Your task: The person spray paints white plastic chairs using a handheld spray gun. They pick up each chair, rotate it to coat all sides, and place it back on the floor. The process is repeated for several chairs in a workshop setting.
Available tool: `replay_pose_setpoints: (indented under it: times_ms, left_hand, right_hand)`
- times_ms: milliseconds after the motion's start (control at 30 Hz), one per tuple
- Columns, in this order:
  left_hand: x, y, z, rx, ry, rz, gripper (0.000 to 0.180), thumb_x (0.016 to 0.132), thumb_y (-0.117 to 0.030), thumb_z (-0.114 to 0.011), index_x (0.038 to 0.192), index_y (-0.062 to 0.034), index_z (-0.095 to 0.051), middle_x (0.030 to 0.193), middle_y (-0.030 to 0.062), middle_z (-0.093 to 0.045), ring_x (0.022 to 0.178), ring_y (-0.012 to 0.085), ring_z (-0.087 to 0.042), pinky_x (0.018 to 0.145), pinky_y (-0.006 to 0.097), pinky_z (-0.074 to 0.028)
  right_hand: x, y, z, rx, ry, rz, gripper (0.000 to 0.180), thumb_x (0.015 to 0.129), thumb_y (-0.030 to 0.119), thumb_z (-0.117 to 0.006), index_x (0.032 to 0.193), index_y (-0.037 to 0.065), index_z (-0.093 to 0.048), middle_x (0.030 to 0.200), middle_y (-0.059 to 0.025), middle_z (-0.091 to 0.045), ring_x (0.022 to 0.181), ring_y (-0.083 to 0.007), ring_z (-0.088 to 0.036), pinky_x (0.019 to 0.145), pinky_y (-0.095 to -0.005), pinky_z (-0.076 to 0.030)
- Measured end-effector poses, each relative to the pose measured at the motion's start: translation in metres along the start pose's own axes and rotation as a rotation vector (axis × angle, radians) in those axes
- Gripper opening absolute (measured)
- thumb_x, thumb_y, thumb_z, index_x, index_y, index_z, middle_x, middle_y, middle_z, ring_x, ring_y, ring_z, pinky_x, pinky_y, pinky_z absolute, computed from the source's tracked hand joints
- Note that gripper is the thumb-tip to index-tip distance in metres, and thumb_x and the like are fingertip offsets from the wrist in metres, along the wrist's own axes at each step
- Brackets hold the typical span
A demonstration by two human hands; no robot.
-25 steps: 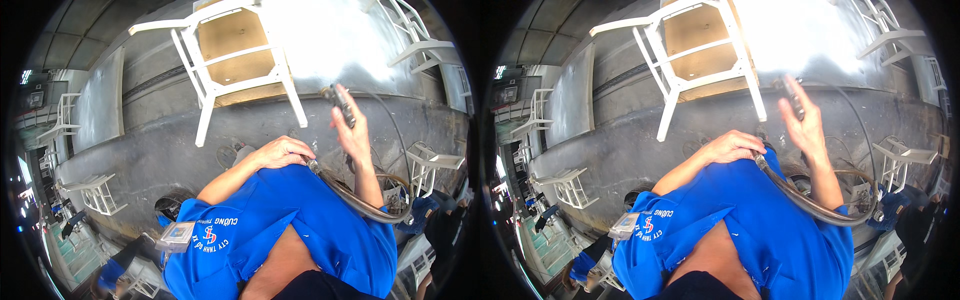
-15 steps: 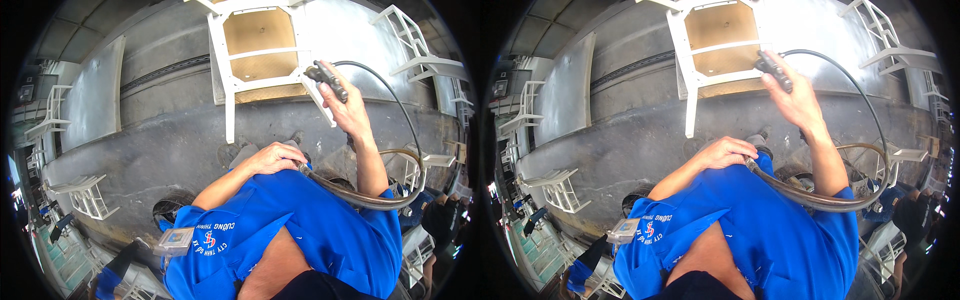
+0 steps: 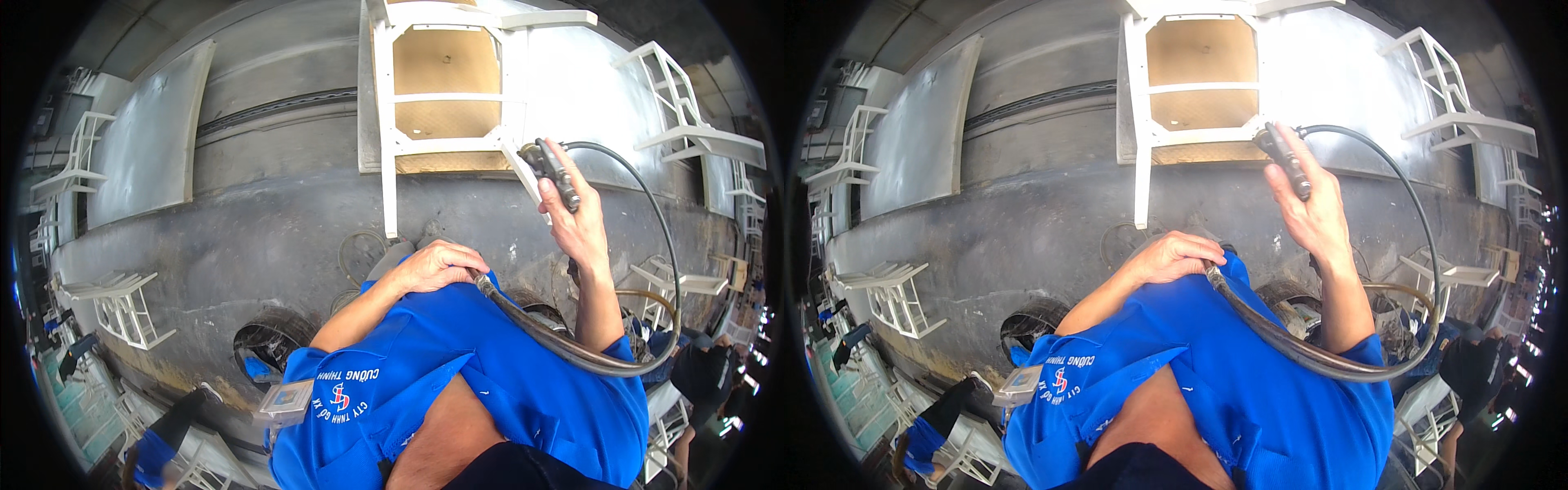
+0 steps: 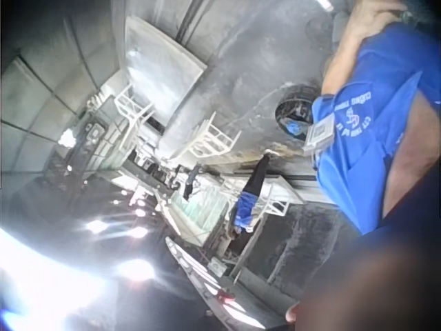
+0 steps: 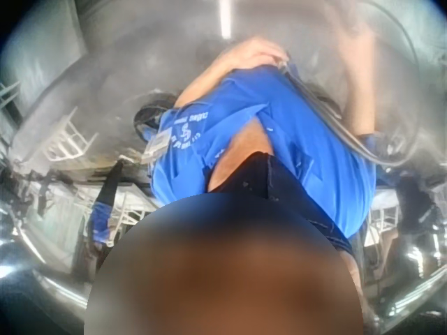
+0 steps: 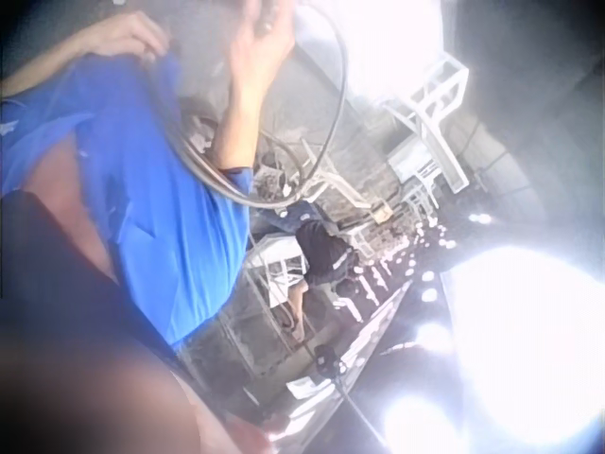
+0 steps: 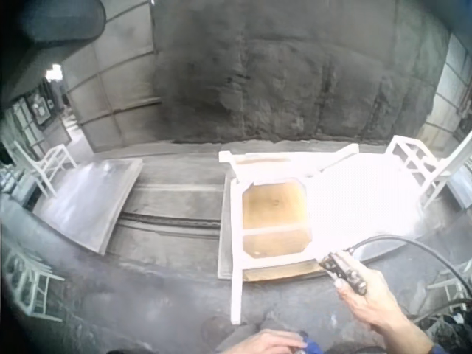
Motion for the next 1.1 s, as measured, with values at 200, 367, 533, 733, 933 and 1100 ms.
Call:
replay_pose_setpoints:
  times_ms: [200,367,533,733,933,1100]
  left_hand:
    - [0.003,-0.006,-0.005,0.053,-0.017,-0.129,0.027,0.091,-0.003,-0.068,0.117,-0.0014,-0.072,0.112,0.0137,-0.072,0.096,0.0262,-0.073,0.086,0.036,-0.059]
    - [-0.023,0.000,0.008,0.060,-0.031,0.045,0.039,0.082,0.003,-0.071,0.119,-0.0052,-0.074,0.124,0.0169,-0.071,0.115,0.0319,-0.069,0.096,0.039,-0.055]
    - [-0.050,-0.004,0.033,0.033,-0.074,-0.053,0.035,0.086,0.000,-0.069,0.120,-0.0053,-0.074,0.120,0.0174,-0.072,0.104,0.0289,-0.072,0.091,0.037,-0.058]
    - [-0.103,-0.004,0.087,0.040,0.042,-0.061,0.030,0.088,-0.004,-0.068,0.117,-0.0046,-0.074,0.117,0.0171,-0.073,0.105,0.0310,-0.072,0.090,0.039,-0.059]
    - [-0.190,-0.012,0.159,-0.019,0.128,0.005,0.034,0.084,0.000,-0.068,0.117,-0.0051,-0.075,0.117,0.0154,-0.073,0.105,0.0287,-0.072,0.090,0.038,-0.058]
    - [-0.225,-0.021,0.193,-0.037,0.207,-0.094,0.031,0.085,0.001,-0.068,0.115,-0.0040,-0.075,0.114,0.0146,-0.074,0.103,0.0272,-0.073,0.090,0.037,-0.058]
  right_hand:
    - [0.033,0.025,-0.017,0.176,0.010,0.167,0.054,0.100,0.026,-0.068,0.151,0.013,-0.052,0.128,-0.0148,-0.069,0.102,-0.0190,-0.064,0.094,-0.0344,-0.051]
    - [0.065,0.042,-0.054,0.134,-0.025,0.382,0.054,0.101,0.026,-0.068,0.152,0.015,-0.053,0.085,-0.0003,-0.064,0.072,-0.0082,-0.057,0.070,-0.0265,-0.051]
    - [0.040,0.036,-0.084,0.064,0.092,0.232,0.054,0.100,0.028,-0.068,0.150,0.015,-0.052,0.123,-0.0142,-0.064,0.114,-0.0229,-0.058,0.097,-0.0353,-0.047]
    - [-0.008,0.023,-0.152,0.026,0.098,-0.068,0.055,0.099,0.026,-0.066,0.150,0.012,-0.051,0.144,-0.0221,-0.059,0.139,-0.0345,-0.052,0.114,-0.0414,-0.041]
    - [-0.044,0.047,-0.243,-0.019,-0.005,-0.275,0.055,0.099,0.024,-0.065,0.150,0.009,-0.050,0.139,-0.0270,-0.060,0.134,-0.0396,-0.055,0.111,-0.0436,-0.044]
    - [-0.051,0.083,-0.306,-0.158,-0.051,-0.232,0.055,0.099,0.024,-0.065,0.150,0.009,-0.049,0.132,-0.0302,-0.063,0.126,-0.0450,-0.059,0.105,-0.0462,-0.048]
Point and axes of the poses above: each hand's wrist, its own x-axis towards the middle knuckle, its own z-axis out of the back of the hand, y = z × x, the point moved 5 cm from there along x, towards the middle knuckle
